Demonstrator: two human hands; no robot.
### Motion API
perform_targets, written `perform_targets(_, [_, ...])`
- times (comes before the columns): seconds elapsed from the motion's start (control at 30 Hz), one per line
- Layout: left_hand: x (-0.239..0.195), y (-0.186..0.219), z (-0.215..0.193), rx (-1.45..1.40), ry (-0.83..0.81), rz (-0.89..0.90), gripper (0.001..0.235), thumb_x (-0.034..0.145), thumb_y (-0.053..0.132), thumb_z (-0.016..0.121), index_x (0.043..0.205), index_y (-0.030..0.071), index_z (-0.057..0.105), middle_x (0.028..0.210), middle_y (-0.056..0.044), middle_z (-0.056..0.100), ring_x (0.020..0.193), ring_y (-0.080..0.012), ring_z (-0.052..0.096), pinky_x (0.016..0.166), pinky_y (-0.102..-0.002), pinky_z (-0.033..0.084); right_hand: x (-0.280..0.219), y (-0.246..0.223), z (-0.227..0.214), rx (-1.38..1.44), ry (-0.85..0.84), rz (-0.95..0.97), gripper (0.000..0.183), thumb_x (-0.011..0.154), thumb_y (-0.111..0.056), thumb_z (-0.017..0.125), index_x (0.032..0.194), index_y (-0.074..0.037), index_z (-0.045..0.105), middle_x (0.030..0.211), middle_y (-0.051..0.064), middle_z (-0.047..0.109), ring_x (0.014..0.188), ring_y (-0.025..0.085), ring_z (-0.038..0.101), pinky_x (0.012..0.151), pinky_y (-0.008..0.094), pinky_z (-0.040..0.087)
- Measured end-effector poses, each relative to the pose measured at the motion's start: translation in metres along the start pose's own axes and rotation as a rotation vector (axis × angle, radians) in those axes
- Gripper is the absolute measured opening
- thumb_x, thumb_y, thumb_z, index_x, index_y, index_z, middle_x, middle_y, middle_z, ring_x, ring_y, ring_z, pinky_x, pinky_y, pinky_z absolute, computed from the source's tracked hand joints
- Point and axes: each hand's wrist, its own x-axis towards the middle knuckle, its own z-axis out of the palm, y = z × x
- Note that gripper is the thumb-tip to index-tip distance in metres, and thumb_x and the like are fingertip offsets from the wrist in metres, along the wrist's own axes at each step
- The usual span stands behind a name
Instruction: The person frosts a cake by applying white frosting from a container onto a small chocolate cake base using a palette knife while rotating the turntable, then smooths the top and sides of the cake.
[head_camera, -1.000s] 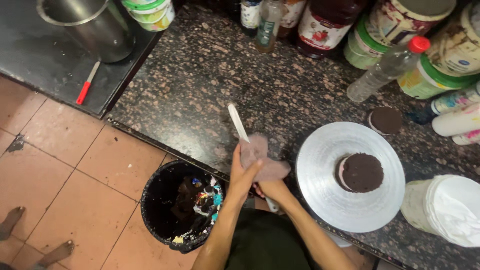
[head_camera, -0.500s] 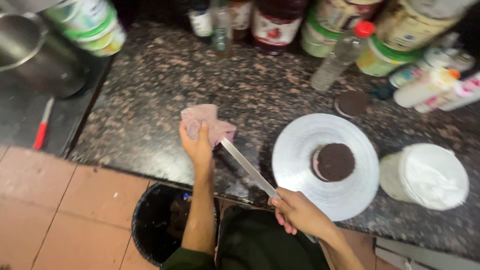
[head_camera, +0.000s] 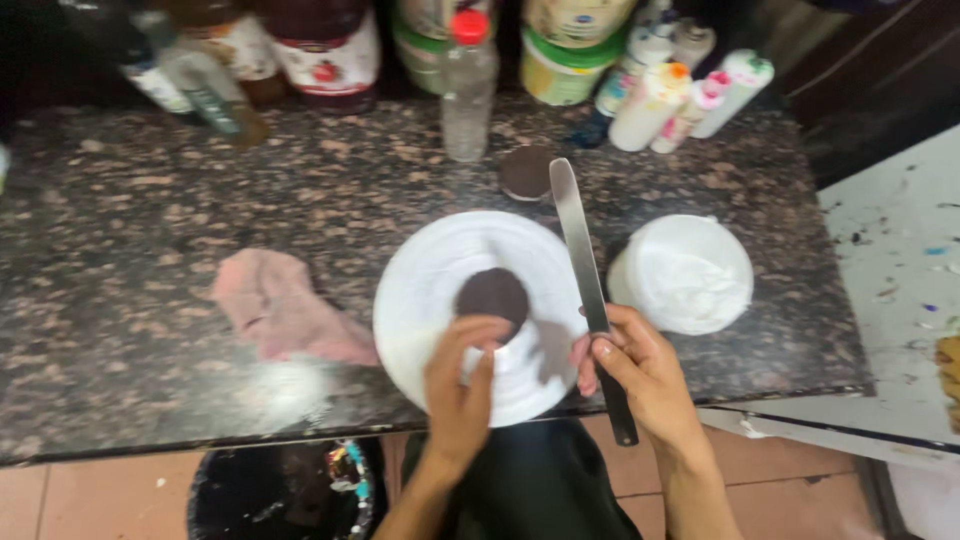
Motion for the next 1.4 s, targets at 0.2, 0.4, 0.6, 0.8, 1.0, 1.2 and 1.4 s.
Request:
perform_targets(0.2, [-0.035, -0.058, 0.177, -0.402, -0.242, -0.381, 0.028, 0.102, 0.009, 0.059, 0.129, 0.0, 0.059, 0.121, -0.009, 0.067, 0.109, -0.0175, 0.063, 0.094, -0.03, 0.051, -0.003, -0.008, -0.133, -0.096, 0.107, 0.0, 0.052, 0.099, -0.001, 0.053, 0.151, -0.003, 0.047, 0.084, 0.014, 0.065, 0.062, 0.015, 0.058, 0.058, 0.029, 0.049])
perform_targets(0.4, [-0.049, -0.133, 0.269, -0.154, 0.112, -0.572, 0.05, 0.098, 0.009, 0.067, 0.141, 0.004, 0.043, 0.116, -0.003, 0.052, 0.1, -0.013, 0.053, 0.086, -0.029, 0.05, -0.015, -0.011, -0.26, -0.273, 0.16, 0.017, 0.048, 0.096, 0.001, 0.051, 0.144, 0.003, 0.047, 0.109, 0.008, 0.072, 0.068, 0.012, 0.06, 0.062, 0.028, 0.052])
perform_targets(0.6, [-0.016, -0.144, 0.285, -0.48, 0.137, -0.564, 0.035, 0.092, 0.003, 0.071, 0.118, 0.002, 0.047, 0.099, -0.004, 0.06, 0.085, -0.0132, 0.062, 0.073, -0.028, 0.056, -0.02, -0.04, -0.304, -0.793, 0.181, 0.318, 0.056, 0.098, -0.005, 0.057, 0.148, -0.029, 0.057, 0.093, 0.008, 0.081, 0.061, 0.02, 0.064, 0.061, 0.033, 0.055])
perform_targets(0.8, [0.023, -0.11, 0.262, -0.03, -0.149, -0.366, 0.034, 0.087, 0.002, 0.078, 0.113, 0.006, 0.055, 0.085, 0.001, 0.054, 0.076, -0.0078, 0.05, 0.066, -0.023, 0.042, -0.021, -0.045, -0.311, -1.432, 0.036, -0.03, 0.067, 0.081, 0.003, 0.057, 0.137, -0.033, 0.065, 0.103, 0.012, 0.076, 0.078, 0.035, 0.069, 0.069, 0.046, 0.053])
perform_targets(1.0, [0.038, -0.103, 0.253, 0.036, -0.133, -0.345, 0.03, 0.087, 0.005, 0.077, 0.108, 0.006, 0.057, 0.089, 0.003, 0.054, 0.077, -0.0065, 0.048, 0.067, -0.022, 0.043, -0.013, -0.015, -0.279, -1.021, -0.159, 0.385, 0.052, 0.092, -0.015, 0.064, 0.14, -0.036, 0.058, 0.088, 0.006, 0.082, 0.062, 0.036, 0.066, 0.068, 0.04, 0.057])
perform_targets(1.2, [0.043, -0.113, 0.241, -0.136, -0.138, -0.436, 0.028, 0.09, 0.005, 0.075, 0.111, 0.006, 0.057, 0.089, 0.003, 0.051, 0.081, -0.0074, 0.046, 0.069, -0.023, 0.043, -0.01, 0.006, -0.255, -1.065, 0.095, -0.193, 0.042, 0.093, -0.008, 0.061, 0.131, -0.026, 0.069, 0.102, 0.009, 0.073, 0.082, 0.03, 0.07, 0.073, 0.042, 0.054])
perform_targets(1.4, [0.045, -0.116, 0.24, -0.138, -0.196, -0.311, 0.025, 0.093, 0.008, 0.073, 0.112, 0.005, 0.057, 0.09, 0.001, 0.055, 0.082, -0.007, 0.05, 0.075, -0.022, 0.045, -0.016, 0.001, -0.249, -1.143, -0.049, 0.008, 0.048, 0.092, -0.009, 0.062, 0.135, -0.029, 0.066, 0.102, 0.01, 0.071, 0.082, 0.031, 0.07, 0.074, 0.043, 0.054])
